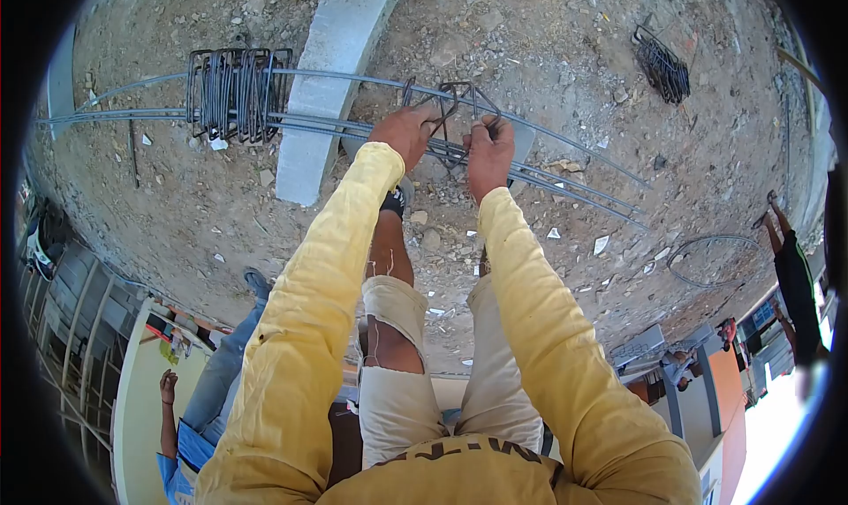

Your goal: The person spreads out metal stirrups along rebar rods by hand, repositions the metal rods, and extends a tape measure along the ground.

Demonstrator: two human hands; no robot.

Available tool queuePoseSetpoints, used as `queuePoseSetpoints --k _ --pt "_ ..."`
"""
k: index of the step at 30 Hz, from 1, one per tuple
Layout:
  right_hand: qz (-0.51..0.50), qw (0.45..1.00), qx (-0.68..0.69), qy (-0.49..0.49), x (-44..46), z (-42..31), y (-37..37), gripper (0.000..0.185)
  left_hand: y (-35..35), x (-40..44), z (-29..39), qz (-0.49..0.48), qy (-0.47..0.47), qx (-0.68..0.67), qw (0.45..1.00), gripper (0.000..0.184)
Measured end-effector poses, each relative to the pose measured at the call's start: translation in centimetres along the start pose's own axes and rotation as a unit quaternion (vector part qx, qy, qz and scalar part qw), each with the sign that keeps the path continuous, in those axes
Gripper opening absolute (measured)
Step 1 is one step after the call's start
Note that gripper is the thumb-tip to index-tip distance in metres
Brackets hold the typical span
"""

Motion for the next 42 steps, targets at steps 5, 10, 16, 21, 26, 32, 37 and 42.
queuePoseSetpoints --k 5,10,16,21,26,32,37,42 --pt "-0.012 0.998 0.026 -0.055 -0.2 -0.3 0.1 0.013 -1.2 -0.3 0.7 -0.036 -0.042 -0.022 0.998 0.023" --pt "0.013 0.992 0.056 -0.116 0.2 -0.1 0.3 0.014 0.2 -0.7 -0.7 0.052 0.057 -0.101 0.992 0.025" --pt "-0.015 0.996 0.031 -0.087 -0.6 1.0 0.9 0.013 -0.3 0.0 -1.1 0.083 0.075 -0.117 0.987 0.029" --pt "-0.031 0.994 0.006 -0.106 0.1 0.8 1.7 0.016 -0.5 -0.1 -0.6 0.108 0.131 -0.142 0.975 0.032" --pt "-0.043 0.992 -0.045 -0.113 0.8 1.1 3.1 0.020 0.6 -2.1 -1.6 0.202 0.145 -0.146 0.958 0.031" --pt "-0.044 0.982 0.033 -0.178 0.7 -0.7 3.2 0.020 0.2 -3.3 -2.3 0.236 0.159 -0.169 0.944 0.029" --pt "-0.033 0.987 0.043 -0.153 0.5 -0.9 3.4 0.015 -4.2 -3.7 1.7 0.049 0.146 -0.289 0.945 0.031" --pt "-0.014 0.987 0.082 -0.136 -0.7 -1.4 3.4 0.012 -7.1 -3.8 3.6 0.048 0.150 -0.114 0.981 0.029"
Point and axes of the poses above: each hand's wrist, its own x-axis towards the middle knuckle, its own y-axis out of the back of the hand, z = x × y, the point moved 5 cm from there along x, towards the middle knuckle, and after that the axes turned 4 degrees about z, right-handed, at the moved point
